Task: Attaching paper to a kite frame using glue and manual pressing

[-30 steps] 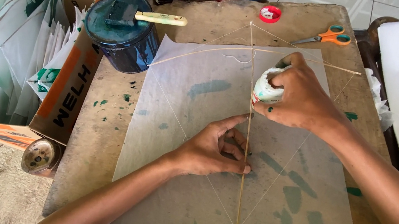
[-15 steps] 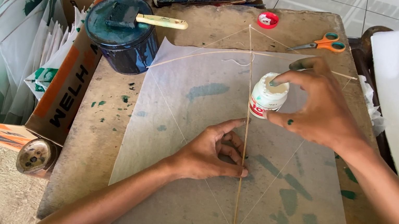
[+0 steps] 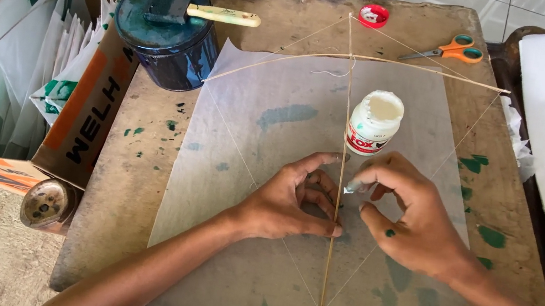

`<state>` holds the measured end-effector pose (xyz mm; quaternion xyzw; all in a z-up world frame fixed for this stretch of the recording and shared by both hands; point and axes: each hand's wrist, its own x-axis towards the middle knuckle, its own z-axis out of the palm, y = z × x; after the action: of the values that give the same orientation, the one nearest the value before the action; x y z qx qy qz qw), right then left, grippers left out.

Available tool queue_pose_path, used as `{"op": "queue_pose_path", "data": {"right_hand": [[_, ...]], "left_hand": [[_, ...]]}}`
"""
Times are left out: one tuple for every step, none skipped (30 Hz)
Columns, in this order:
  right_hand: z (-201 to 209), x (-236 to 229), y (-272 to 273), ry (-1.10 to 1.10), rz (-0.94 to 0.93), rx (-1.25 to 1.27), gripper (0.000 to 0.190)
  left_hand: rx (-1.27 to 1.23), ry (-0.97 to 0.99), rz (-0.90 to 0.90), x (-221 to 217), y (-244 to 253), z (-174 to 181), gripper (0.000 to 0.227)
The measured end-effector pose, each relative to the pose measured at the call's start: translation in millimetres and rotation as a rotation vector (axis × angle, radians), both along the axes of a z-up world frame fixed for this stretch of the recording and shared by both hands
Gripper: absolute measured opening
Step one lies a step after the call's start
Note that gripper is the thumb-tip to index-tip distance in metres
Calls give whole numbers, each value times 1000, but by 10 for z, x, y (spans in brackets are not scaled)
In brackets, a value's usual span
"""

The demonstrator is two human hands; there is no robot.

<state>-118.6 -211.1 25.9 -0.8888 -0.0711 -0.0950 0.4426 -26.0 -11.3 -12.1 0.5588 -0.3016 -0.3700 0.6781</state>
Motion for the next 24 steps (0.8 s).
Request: {"op": "queue_pose_path", "data": {"right_hand": [[-20,-4,13,1,1,-1,30],[-36,2,21,-2,-7,15,29],[-54,7,33,-5,-14,31,27],[-92,17,30,-1,-8,32,27],[-132,26,29,-59,-8,106,31],[-171,28,27,-117,-10,180,35],[-203,11,42,-111,-8,181,35],[-221,18,41,-118,-17,182,35],[-237,25,39,-124,-26,182,35],[-225,37,43,-126,-22,182,35],[-215,49,44,-136,-26,168,35],[-222,37,59,-139,-32,159,35],[-206,31,75,-134,-31,165,35],[-185,33,84,-139,-38,142,34],[-162,35,90,-143,-45,119,33],[-161,39,89,-144,-48,120,33],[-159,43,85,-140,-45,118,32],[-161,33,82,-134,-45,116,30],[-169,33,80,-133,-51,118,30],[-175,37,78,-138,-52,102,30],[-180,41,77,-142,-52,86,30],[-183,40,74,-143,-57,87,30],[-185,40,74,-145,-63,91,30],[-190,38,78,-145,-66,96,30]], "left_hand": [[-1,1,1,-11,5,7,95],[-1,-3,1,-14,7,18,96],[-1,-8,1,-16,11,27,97],[1,-4,7,-16,3,-9,97],[-32,-31,32,-15,-4,-46,96],[-65,-57,56,-17,-13,-84,96],[-63,-52,59,-34,-2,-101,96],[-64,-53,60,-22,-9,-104,96],[-65,-54,60,-10,-17,-106,95],[-65,-56,64,0,-23,-106,95],[-71,-64,65,11,-30,-110,95],[-71,-66,65,0,-24,-124,95],[-65,-61,67,-7,-13,-123,95],[-61,-69,65,0,-9,-117,95],[-56,-77,63,6,-8,-109,96],[-56,-78,61,10,-9,-112,96],[-58,-80,62,13,-13,-115,96],[-60,-80,60,8,-19,-121,96],[-59,-79,54,5,-16,-115,96],[-55,-74,59,6,-14,-106,97],[-52,-70,64,8,-11,-96,98],[-51,-70,59,6,-11,-88,98],[-54,-68,56,4,-9,-80,98],[-56,-65,57,-5,1,-74,99]]}}
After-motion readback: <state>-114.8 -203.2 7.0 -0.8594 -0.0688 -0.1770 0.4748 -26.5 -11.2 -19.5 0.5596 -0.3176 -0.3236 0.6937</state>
